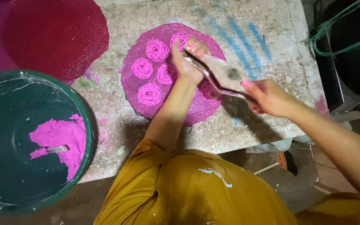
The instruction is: The person pipes bright pink batter in spiral nests onto round pink trays using a handheld extruder press, refilling the tool from a green basin of batter. They stack the filled trays, place them into a steamer pot on a stove, and continue piping more batter nests onto additional trays.
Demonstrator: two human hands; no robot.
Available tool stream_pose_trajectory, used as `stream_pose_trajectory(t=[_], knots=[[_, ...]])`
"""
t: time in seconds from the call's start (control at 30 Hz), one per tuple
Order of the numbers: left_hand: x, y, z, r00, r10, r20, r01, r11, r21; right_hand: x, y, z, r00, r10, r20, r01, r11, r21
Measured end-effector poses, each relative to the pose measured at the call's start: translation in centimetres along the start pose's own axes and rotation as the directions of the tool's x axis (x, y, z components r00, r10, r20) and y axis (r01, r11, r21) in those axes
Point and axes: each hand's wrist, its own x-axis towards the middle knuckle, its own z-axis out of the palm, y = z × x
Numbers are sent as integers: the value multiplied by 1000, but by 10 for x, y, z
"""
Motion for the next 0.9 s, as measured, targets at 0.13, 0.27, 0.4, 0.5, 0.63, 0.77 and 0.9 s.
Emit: stream_pose_trajectory(t=[0.13, 0.27, 0.4, 0.5, 0.63, 0.77, 0.9], knots=[[5, -16, 12, 995, 92, -29, -93, 996, -10, 2, -2, -17, 994, -12, -109, -4, 990, -142], [14, -1, 24, 999, -38, -19, 37, 998, -48, 8, 0, -16, 984, -81, -157, 79, 997, -19], [8, 8, -6, 922, -177, -345, 335, 812, 478, 11, 14, -16, 986, -142, -92, 151, 983, 101], [0, 1, -54, 805, -203, -557, 591, 359, 722, 17, 25, -19, 979, -182, -96, 193, 973, 127], [0, -2, -98, 823, -221, -523, 566, 252, 785, 34, 36, -13, 969, -207, -136, 225, 964, 141], [-29, 14, -91, 925, -166, -342, 342, -30, 939, 45, 49, -10, 954, -217, -208, 240, 966, 93], [-92, 31, -34, 999, -8, -42, 31, -523, 852, 37, 66, -11, 944, -285, -164, 323, 899, 297]])
